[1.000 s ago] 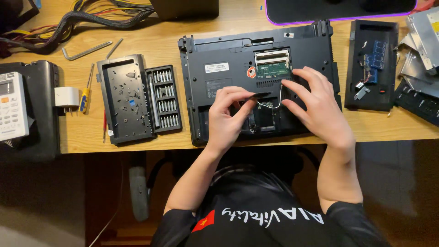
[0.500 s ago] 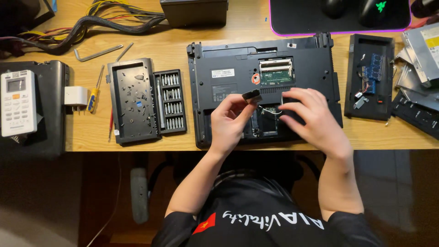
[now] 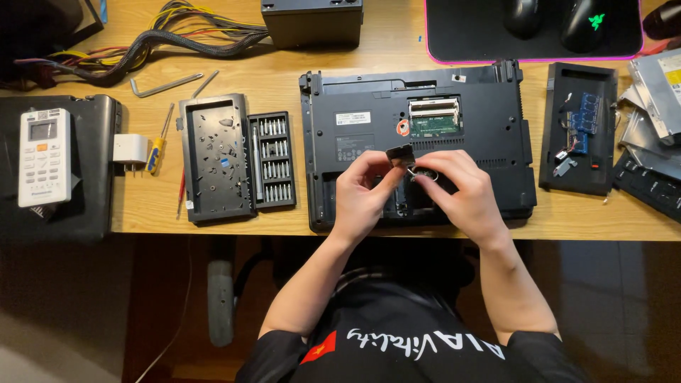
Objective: Disassembling a laptop to access internal components, removing and reinstalling the keyboard and working on a Wi-Fi card.
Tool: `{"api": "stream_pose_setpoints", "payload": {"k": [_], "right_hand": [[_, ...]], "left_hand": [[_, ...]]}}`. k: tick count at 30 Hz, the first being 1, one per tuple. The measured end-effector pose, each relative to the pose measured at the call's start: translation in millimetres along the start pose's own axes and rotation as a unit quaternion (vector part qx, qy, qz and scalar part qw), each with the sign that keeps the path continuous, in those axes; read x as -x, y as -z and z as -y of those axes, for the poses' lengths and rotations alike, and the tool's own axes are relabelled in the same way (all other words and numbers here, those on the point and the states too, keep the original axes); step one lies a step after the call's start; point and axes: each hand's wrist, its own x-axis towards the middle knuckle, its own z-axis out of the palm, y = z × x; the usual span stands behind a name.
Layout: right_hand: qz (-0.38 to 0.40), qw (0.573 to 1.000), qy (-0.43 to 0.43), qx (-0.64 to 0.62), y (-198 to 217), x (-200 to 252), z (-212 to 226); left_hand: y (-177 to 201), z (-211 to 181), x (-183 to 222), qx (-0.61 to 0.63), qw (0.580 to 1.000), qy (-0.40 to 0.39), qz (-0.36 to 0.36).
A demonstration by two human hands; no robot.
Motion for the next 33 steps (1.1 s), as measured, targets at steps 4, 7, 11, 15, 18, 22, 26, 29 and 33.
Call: {"api": "stream_pose_setpoints", "payload": {"k": [4,7,11,15,18,22,26,29,33], "right_hand": [[-0.022,0.99,-0.092,-0.108,-4,1,-1],[-0.012,0.993,-0.072,-0.092,-2,1,-1],[0.009,0.986,-0.11,-0.122,0,2,-3],[0.02,0.953,-0.154,-0.261,-3,-1,-6],[0.032,0.955,-0.155,-0.25,-6,-2,-14],[0.025,0.942,-0.189,-0.277,-12,4,-27],[0.004,0.919,-0.256,-0.299,-12,-1,-19],[-0.004,0.922,-0.206,-0.328,-13,-5,-14],[0.032,0.9,-0.141,-0.412,-16,-2,-16]], "left_hand": [[-2,-6,0,0.014,1.0,0.002,0.0],[-3,-7,-1,0.027,1.0,0.004,-0.001],[-1,-1,0,0.027,0.999,0.02,-0.016],[1,-5,-2,0.046,0.998,0.046,-0.022],[3,-9,-5,0.068,0.996,0.064,-0.006],[7,-8,-5,0.057,0.995,0.081,0.003],[5,-10,-5,0.062,0.994,0.086,0.003],[6,-7,-5,0.083,0.994,0.074,0.013],[4,-8,-5,0.054,0.994,0.095,0.012]]}}
